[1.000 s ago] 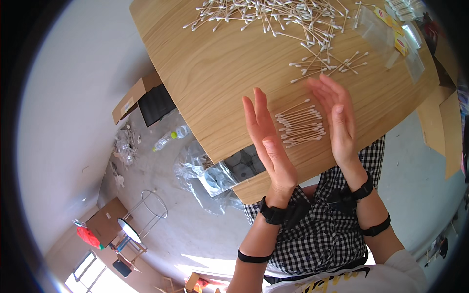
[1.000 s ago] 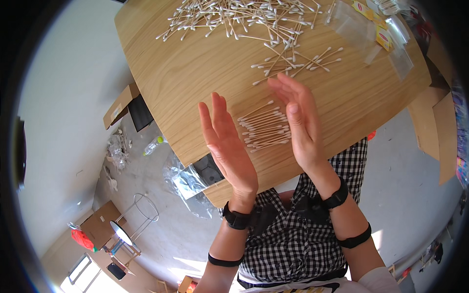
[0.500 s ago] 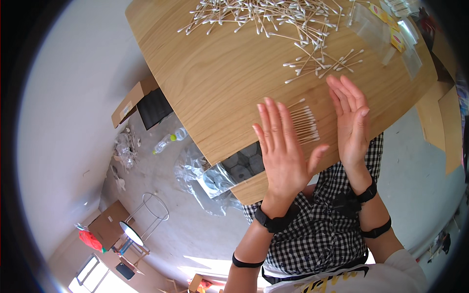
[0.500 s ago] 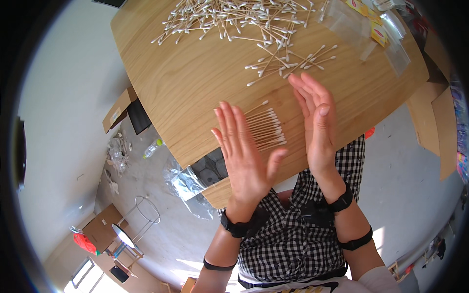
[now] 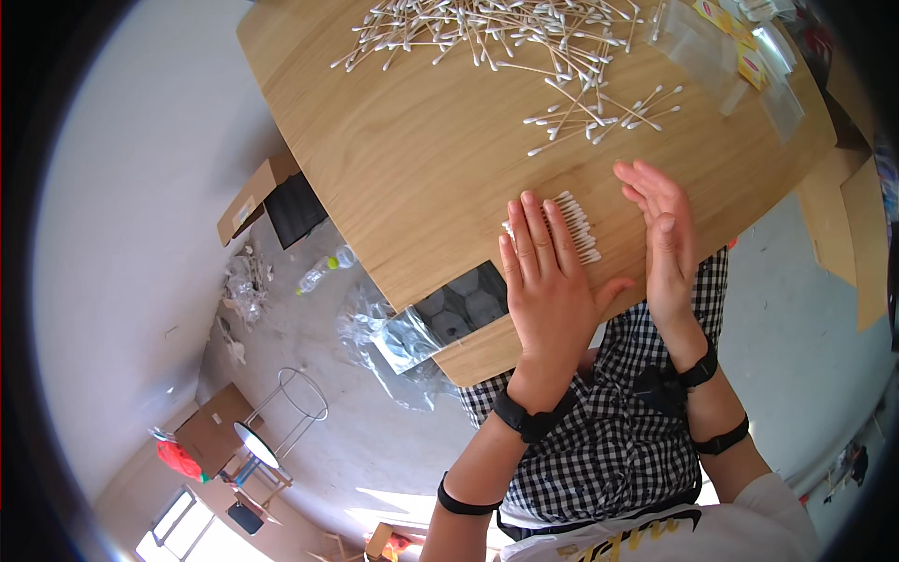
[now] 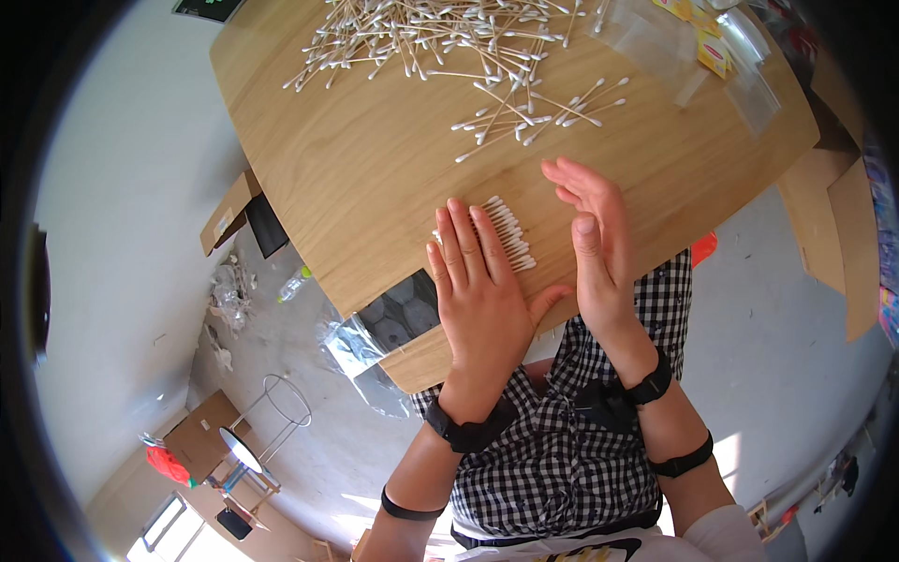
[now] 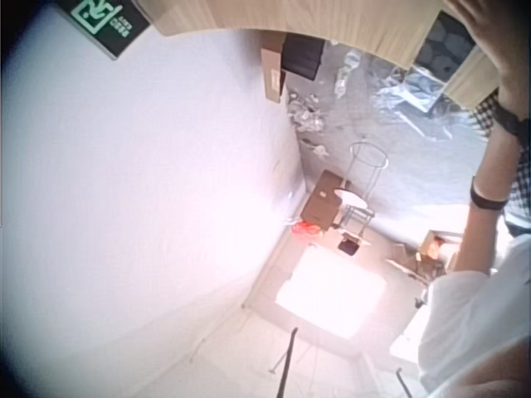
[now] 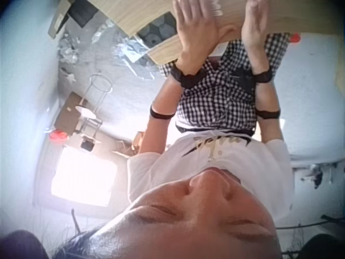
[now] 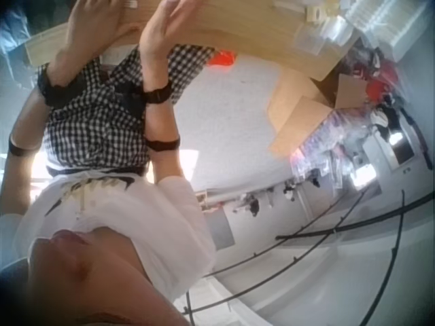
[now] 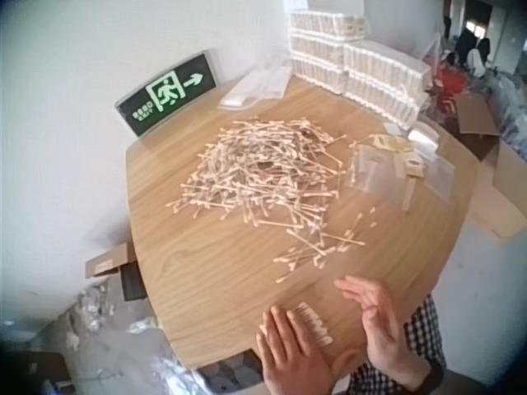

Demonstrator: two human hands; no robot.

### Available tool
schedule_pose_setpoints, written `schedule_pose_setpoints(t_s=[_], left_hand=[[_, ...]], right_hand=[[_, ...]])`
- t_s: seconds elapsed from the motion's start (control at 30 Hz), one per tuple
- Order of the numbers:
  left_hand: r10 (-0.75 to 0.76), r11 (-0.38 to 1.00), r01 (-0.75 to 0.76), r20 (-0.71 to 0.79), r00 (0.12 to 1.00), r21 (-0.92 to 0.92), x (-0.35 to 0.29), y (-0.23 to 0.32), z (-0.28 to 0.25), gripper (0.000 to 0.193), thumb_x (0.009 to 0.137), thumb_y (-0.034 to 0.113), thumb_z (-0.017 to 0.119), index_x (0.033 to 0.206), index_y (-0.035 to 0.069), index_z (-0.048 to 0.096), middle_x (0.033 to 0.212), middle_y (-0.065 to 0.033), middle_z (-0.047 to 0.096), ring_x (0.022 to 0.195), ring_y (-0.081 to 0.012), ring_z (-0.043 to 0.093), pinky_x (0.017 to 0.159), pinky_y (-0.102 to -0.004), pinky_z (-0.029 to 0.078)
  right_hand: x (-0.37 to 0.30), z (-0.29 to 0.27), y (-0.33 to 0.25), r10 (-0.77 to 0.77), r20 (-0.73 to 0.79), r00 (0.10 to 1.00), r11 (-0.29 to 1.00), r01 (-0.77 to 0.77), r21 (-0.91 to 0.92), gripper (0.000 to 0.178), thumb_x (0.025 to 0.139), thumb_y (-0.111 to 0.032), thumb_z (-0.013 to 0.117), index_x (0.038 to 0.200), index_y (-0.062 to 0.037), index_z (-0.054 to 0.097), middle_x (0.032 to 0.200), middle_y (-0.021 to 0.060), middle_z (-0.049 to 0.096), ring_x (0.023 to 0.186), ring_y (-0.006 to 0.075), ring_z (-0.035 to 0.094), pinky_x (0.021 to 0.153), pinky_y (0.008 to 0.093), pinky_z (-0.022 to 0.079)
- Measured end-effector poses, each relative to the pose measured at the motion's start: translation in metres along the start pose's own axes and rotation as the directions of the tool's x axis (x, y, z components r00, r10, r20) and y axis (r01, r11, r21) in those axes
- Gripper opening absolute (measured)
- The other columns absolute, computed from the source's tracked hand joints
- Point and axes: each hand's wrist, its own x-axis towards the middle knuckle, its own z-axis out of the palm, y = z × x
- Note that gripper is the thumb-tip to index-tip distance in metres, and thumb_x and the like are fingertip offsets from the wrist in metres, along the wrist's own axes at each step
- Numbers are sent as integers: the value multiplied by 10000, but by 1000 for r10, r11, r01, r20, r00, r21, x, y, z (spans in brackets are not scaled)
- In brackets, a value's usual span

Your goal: Organizing cotton swabs and placing them into small plastic bags with labels.

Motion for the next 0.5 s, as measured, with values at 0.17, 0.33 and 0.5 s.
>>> schedule_pose_setpoints(t_s=[0.17,0.33,0.5], left_hand=[[-19,996,16,-31,999,-88,-1,0,-1,1196,723,732,595,1452,-145,234,1543,-328,193,1462,-443,154,1172,-534,174],[-44,997,42,-25,999,-68,-5,-3,-1,1207,719,720,612,1457,-148,215,1540,-333,193,1463,-440,155,1171,-532,182],[-14,1000,14,-35,999,6,15,-12,-6,1198,723,728,596,1449,-152,233,1528,-338,222,1453,-442,186,1169,-512,207]], right_hand=[[-3,-3,3,0,-3,1000,1000,0,20,534,1050,-398,365,1358,32,435,1325,225,539,1274,292,504,1072,420,387],[-3,-3,4,9,-4,1000,999,-9,53,535,1050,-403,364,1353,32,438,1321,228,542,1269,294,509,1071,414,384],[-2,-3,0,22,25,999,1000,-23,21,522,1046,-397,381,1356,20,439,1325,205,550,1259,273,518,1061,396,385]])
